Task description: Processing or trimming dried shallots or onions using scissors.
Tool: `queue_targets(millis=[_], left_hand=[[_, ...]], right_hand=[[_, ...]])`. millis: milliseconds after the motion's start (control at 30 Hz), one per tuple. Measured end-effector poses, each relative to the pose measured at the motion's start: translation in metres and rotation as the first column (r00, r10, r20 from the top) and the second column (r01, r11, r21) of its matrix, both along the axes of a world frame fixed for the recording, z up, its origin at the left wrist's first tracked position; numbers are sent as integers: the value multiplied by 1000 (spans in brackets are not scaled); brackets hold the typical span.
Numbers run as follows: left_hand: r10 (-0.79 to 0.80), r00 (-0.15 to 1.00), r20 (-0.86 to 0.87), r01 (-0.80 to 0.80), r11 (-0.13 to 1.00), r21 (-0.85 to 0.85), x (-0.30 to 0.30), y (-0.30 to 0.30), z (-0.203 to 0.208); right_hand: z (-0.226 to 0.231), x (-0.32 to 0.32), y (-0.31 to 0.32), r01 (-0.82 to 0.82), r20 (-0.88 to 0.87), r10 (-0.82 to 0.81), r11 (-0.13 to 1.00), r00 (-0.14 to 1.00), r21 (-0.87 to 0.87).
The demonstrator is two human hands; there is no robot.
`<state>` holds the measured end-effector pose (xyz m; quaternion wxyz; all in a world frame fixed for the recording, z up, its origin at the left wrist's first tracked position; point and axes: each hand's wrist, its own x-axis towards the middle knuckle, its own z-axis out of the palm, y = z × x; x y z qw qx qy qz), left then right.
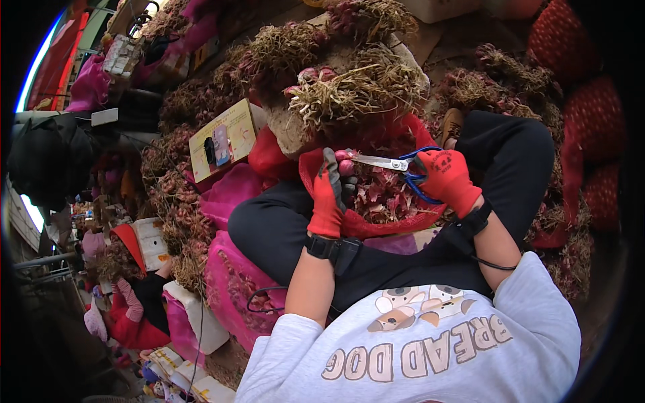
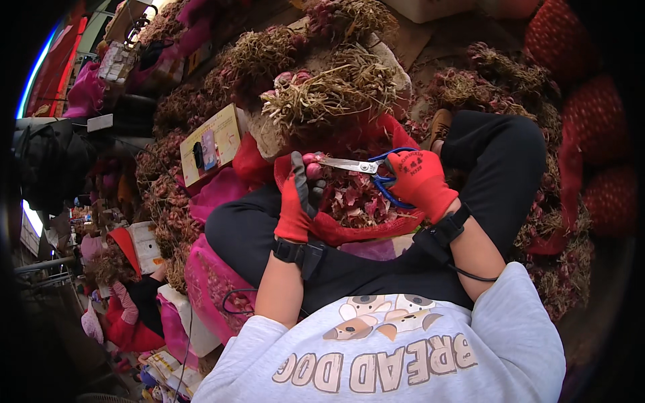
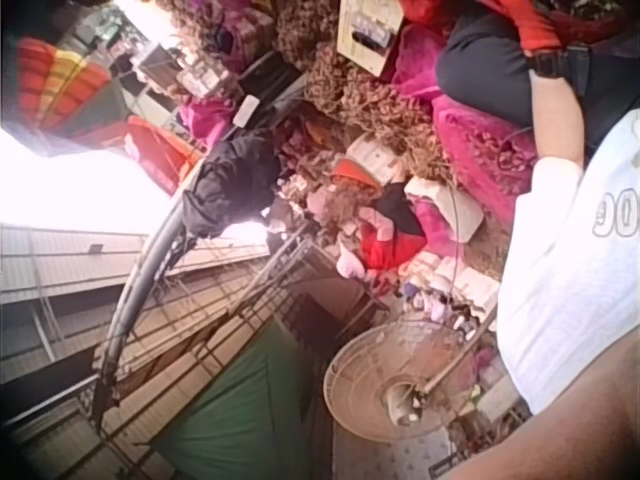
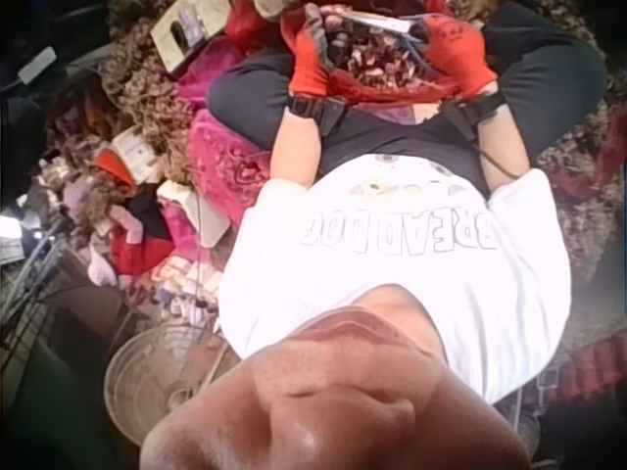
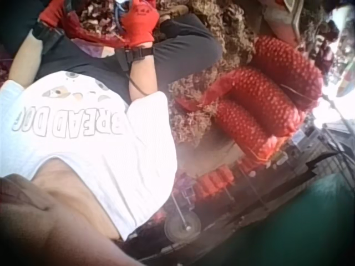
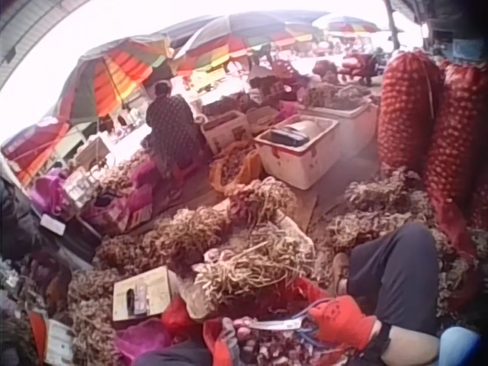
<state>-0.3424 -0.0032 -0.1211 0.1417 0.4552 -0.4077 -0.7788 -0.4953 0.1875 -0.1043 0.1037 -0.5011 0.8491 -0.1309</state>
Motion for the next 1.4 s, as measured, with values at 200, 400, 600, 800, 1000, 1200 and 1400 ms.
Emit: queue_targets(millis=[200, 400, 600, 800, 1000, 1200, 1400], left_hand=[[-82, 994, 77, 58, 960, 273, 3, -5, 11], [-197, 980, -11, 195, 959, 204, 10, -9, 16], [-208, 978, 4, 205, 970, 130, 11, -9, 25], [-165, 985, 46, 167, 986, -27, 3, 2, -2], [-72, 996, -51, 75, 995, 63, 5, 1, 0], [64, 983, -173, -76, 995, -62, 3, -2, -8], [-34, 942, -335, 4, 996, -91, 1, 0, -15]], right_hand=[[1, -7, 3, -76, -75, 66, 988, 995, -132], [-8, -4, 4, -55, -28, 53, 998, 998, -44], [-2, 3, 4, 9, 344, 75, 971, 936, -238], [-1, 2, -5, 193, 672, 65, 933, 737, -303], [11, 16, -4, 117, 356, -6, 950, 935, -291], [13, 14, -5, 135, 333, -93, 985, 938, -104], [14, 15, -7, 139, 333, -99, 985, 938, -99]])
